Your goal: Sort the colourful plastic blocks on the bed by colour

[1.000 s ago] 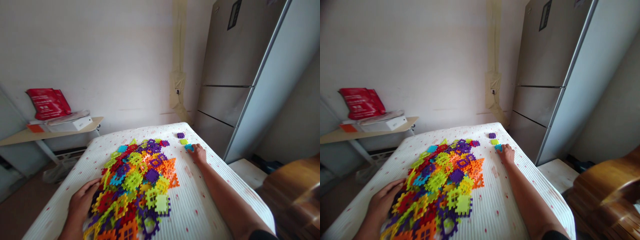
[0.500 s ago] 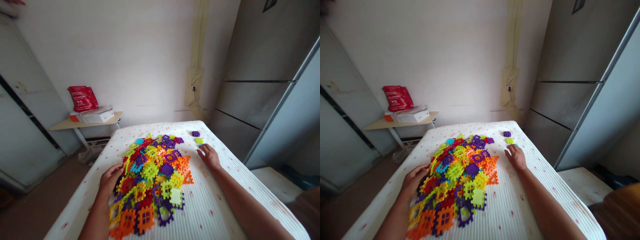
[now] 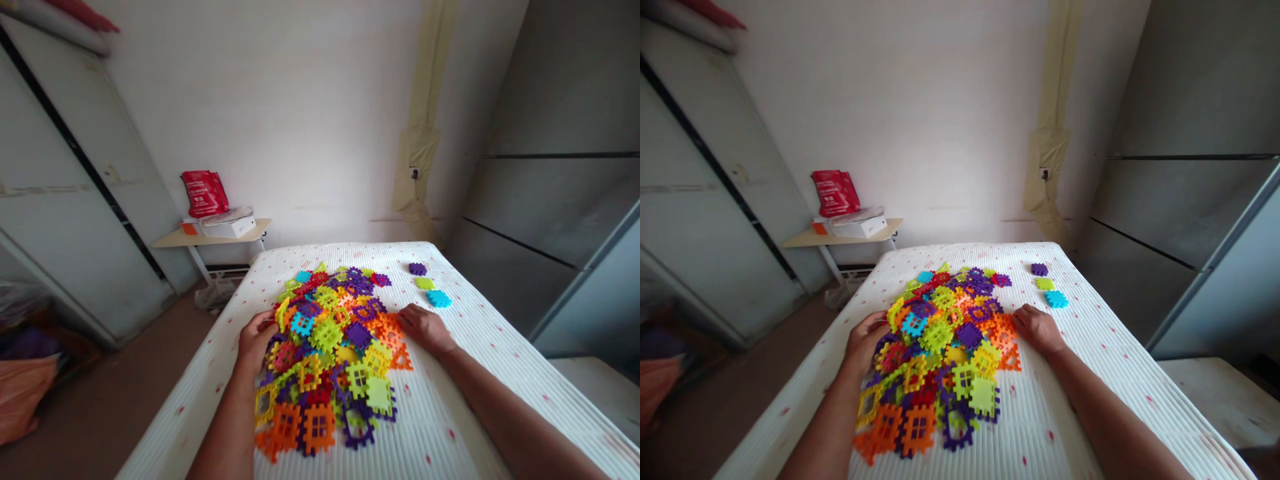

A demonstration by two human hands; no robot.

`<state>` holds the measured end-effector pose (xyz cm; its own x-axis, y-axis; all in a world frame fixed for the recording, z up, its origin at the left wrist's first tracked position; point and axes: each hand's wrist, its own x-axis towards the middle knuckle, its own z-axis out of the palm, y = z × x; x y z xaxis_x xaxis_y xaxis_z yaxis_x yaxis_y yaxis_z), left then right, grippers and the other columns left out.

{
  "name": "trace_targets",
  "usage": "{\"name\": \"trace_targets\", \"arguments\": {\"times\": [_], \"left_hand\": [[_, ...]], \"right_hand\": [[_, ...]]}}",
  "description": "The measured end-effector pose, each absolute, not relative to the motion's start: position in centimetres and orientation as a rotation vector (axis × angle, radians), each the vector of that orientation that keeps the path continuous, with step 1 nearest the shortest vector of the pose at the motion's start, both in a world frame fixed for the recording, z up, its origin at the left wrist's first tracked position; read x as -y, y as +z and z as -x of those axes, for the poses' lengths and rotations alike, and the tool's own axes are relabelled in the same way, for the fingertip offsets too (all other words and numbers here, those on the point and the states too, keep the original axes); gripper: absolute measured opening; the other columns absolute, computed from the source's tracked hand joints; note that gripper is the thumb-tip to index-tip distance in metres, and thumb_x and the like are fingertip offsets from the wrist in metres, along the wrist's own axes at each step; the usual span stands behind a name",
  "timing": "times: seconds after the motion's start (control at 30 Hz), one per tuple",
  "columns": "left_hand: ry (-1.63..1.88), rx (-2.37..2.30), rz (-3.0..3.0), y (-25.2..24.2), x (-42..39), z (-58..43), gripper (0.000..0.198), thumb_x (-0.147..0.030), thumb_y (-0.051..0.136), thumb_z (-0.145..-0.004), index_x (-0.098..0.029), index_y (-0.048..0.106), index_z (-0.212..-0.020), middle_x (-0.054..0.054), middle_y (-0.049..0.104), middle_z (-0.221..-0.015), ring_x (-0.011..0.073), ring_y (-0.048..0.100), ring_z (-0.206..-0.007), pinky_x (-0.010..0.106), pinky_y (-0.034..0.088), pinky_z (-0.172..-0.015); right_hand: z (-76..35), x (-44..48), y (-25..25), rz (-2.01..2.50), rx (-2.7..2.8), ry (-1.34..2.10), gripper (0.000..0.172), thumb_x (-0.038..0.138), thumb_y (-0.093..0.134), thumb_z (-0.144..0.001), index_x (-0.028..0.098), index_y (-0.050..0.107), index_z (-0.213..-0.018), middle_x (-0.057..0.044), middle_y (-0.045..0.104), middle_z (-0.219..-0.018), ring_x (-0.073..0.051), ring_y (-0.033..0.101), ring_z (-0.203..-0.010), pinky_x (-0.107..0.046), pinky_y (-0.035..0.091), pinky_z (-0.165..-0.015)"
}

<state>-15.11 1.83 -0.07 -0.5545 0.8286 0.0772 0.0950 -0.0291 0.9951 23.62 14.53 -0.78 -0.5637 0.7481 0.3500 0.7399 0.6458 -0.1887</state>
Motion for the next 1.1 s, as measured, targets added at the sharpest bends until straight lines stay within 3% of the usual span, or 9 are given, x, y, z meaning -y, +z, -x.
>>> {"name": "trace_targets", "arguments": {"times": [0.33,0.57,0.8,0.97,1.1], "left_hand": [[1.603,-1.446,-1.129,1.4,-1.7,12.6,0.059,-0.043,0.067,-0.067,-0.011,0.06,-0.117,0.008,0.071,-0.097,0.0257,0.063,-0.097,0.035,0.047,-0.087],[1.499,-1.532,-1.514,2.7,-1.8,10.8,0.045,-0.04,0.06,-0.073,-0.016,0.067,-0.11,0.009,0.062,-0.122,0.0258,0.051,-0.119,0.037,0.036,-0.104],[1.366,-1.434,-1.93,3.0,-1.6,9.3,0.039,-0.03,0.052,-0.082,-0.024,0.062,-0.119,0.007,0.056,-0.13,0.0222,0.048,-0.123,0.037,0.036,-0.105],[1.429,-1.417,-1.742,2.6,-1.6,9.0,0.05,-0.032,0.051,-0.083,-0.022,0.049,-0.132,0.011,0.06,-0.124,0.0215,0.063,-0.103,0.035,0.045,-0.093],[1.535,-1.575,-1.688,2.5,-1.6,10.3,0.035,-0.034,0.052,-0.081,-0.019,0.065,-0.109,0.009,0.067,-0.109,0.0205,0.065,-0.093,0.032,0.046,-0.09]], "right_hand": [[-23.5,-14.7,-1.1,1.178,2.448,0.0,0.039,0.038,0.033,-0.093,0.02,0.064,-0.078,-0.006,0.061,-0.078,-0.014,0.056,-0.07,-0.023,0.036,-0.062],[-23.4,-14.8,-1.2,1.227,2.473,-0.054,0.042,0.038,0.028,-0.094,0.019,0.063,-0.08,-0.006,0.06,-0.079,-0.014,0.056,-0.072,-0.024,0.037,-0.063],[-23.2,-14.6,-0.9,1.271,2.477,-0.072,0.041,0.037,0.028,-0.094,0.02,0.062,-0.079,-0.005,0.061,-0.078,-0.014,0.056,-0.071,-0.023,0.036,-0.062],[-23.2,-14.6,-0.9,1.269,2.484,-0.084,0.04,0.036,0.029,-0.094,0.019,0.062,-0.079,-0.005,0.061,-0.079,-0.014,0.057,-0.071,-0.023,0.036,-0.063],[-23.2,-14.6,-0.9,1.247,2.469,-0.073,0.038,0.036,0.031,-0.094,0.019,0.063,-0.08,-0.005,0.062,-0.079,-0.014,0.058,-0.072,-0.023,0.037,-0.063]]}}
